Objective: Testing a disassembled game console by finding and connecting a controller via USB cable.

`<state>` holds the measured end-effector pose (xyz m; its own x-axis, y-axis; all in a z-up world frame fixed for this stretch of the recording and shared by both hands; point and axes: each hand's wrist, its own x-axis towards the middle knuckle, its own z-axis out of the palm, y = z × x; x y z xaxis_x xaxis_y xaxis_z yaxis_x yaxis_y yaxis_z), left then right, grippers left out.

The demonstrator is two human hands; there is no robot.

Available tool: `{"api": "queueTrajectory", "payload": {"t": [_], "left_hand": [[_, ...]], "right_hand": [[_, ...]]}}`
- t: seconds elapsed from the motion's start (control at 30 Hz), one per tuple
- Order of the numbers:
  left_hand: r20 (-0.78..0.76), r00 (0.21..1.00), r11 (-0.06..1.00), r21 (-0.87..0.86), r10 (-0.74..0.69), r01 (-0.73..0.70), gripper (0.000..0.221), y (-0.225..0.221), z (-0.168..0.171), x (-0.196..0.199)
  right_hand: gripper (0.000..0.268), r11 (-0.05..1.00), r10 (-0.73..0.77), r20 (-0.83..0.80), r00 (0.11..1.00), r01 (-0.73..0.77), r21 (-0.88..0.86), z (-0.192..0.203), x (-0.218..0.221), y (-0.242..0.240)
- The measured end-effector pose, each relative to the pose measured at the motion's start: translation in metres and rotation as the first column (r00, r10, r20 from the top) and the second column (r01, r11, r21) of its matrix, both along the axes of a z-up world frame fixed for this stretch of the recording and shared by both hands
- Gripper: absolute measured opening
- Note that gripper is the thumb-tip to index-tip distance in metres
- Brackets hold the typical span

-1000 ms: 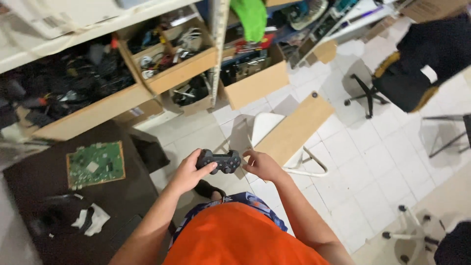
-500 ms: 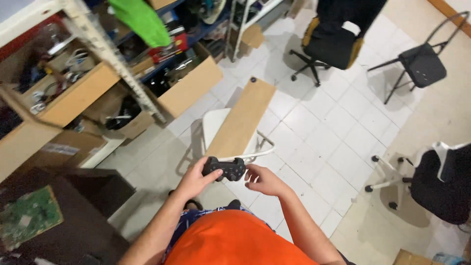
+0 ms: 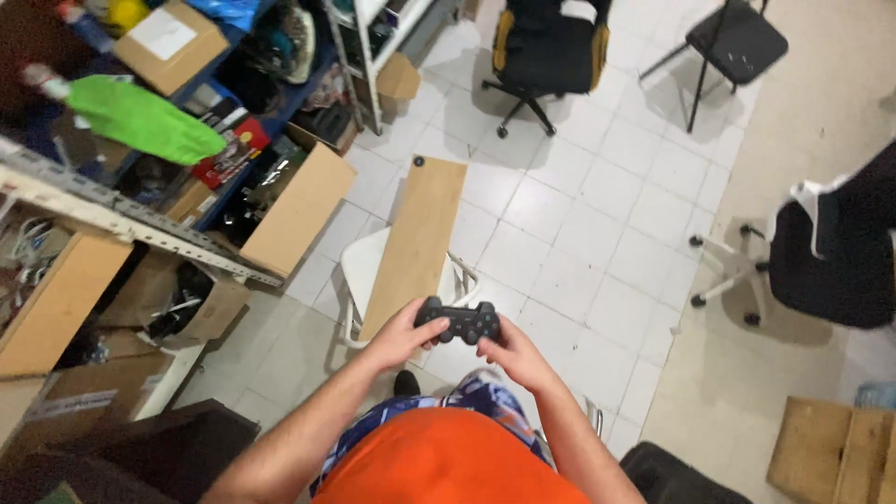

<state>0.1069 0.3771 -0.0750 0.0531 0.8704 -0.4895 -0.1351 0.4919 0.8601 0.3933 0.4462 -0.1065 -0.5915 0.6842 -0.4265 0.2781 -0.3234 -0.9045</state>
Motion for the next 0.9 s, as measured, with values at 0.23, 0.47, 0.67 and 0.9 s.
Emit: {"api": "queueTrajectory", "payload": {"t": [0.23,0.47,0.67,0.9], "left_hand": [[-0.044,0.975,0.976,0.015,-0.216,0.217,0.045,0.100,0.025,0.052],[-0.048,0.963,0.963,-0.051,-0.265,0.263,0.040,0.230,0.012,0.163],[-0.032,0.976,0.977,-0.004,-0.213,0.213,0.048,0.369,0.026,0.266],[-0.001,0.988,0.981,0.116,-0.156,0.155,0.047,0.502,0.096,0.337]], "right_hand": [[0.042,0.941,-0.322,0.035,0.946,0.324,-0.102,-0.040,0.055,0.039],[0.038,0.895,-0.437,0.044,0.898,0.440,-0.078,-0.009,0.145,0.175],[0.039,0.949,-0.316,-0.016,0.949,0.316,0.014,0.000,0.267,0.327],[0.034,0.946,-0.261,-0.138,0.956,0.281,0.161,0.072,0.330,0.473]]}}
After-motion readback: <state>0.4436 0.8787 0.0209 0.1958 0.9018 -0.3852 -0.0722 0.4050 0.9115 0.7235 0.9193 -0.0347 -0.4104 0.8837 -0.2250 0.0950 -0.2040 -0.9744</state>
